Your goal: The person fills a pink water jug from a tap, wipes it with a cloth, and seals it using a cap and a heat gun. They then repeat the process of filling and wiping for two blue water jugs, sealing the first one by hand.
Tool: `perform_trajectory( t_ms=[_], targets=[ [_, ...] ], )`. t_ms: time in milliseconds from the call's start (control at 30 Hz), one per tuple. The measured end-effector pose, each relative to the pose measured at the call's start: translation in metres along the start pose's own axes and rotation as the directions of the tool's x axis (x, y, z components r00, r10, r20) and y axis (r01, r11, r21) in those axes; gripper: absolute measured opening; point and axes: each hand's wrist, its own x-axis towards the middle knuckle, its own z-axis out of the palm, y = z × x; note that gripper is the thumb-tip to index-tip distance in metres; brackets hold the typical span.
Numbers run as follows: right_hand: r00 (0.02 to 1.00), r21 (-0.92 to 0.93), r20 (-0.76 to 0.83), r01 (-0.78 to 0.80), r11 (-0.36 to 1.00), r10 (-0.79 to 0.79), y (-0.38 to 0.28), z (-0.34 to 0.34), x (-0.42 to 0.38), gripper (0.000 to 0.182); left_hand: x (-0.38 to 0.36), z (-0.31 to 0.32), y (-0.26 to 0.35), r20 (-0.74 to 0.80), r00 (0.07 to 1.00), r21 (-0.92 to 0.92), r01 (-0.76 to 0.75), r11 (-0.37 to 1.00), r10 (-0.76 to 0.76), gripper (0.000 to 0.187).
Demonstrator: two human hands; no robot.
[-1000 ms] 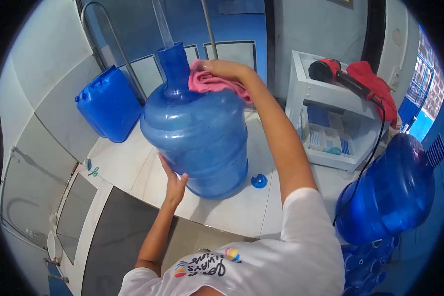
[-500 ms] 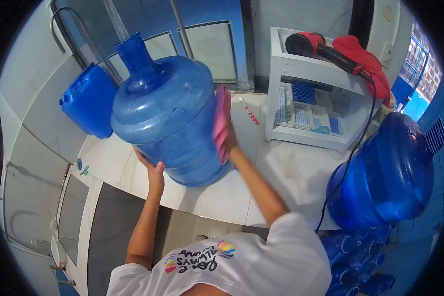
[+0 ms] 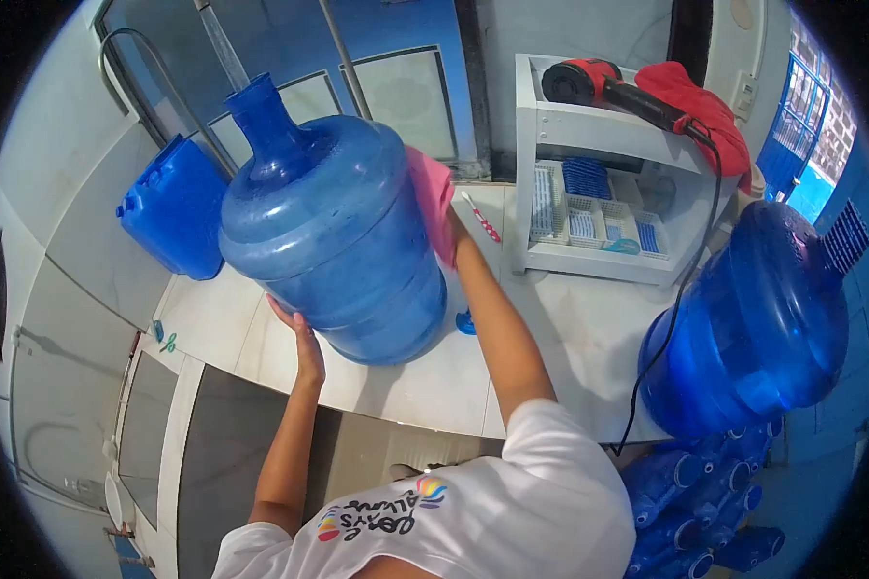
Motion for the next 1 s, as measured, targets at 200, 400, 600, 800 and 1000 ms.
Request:
perform_trajectory(
  t_ms=[200, 400, 600, 800, 1000],
  targets=[
    [0.953, -0.406, -0.107, 0.219, 0.887, -0.284, 0.035, 0.024, -0.016, 0.068, 0.004, 0.0, 0.005, 0.012, 0.999, -0.013, 0.046, 0.999, -0.045, 0.089],
    [0.848, -0.789, -0.127, 0.228, 0.57, -0.515, 0.049, 0.008, -0.058, 0.07, 0.004, -0.001, 0.006, -0.01, 0.999, 0.087, 0.032, 0.996, -0.031, 0.088],
    [0.69, -0.992, 0.025, 0.109, 0.07, -0.723, 0.101, 0.076, -0.214, 0.072, 0.005, -0.015, 0.0, 0.068, 0.995, -0.009, 0.067, 0.998, -0.067, 0.084],
    [0.778, -0.987, -0.074, 0.034, 0.16, -0.624, 0.045, 0.181, -0.225, 0.07, -0.005, -0.081, 0.013, 0.302, 0.953, -0.222, 0.075, 0.972, -0.004, 0.071],
    [0.6, -0.894, 0.424, 0.158, -0.418, -0.679, -0.133, 0.295, -0.131, 0.034, -0.046, -0.182, 0.03, 0.233, 0.973, -0.21, 0.04, 0.977, 0.01, 0.07]
  ],
)
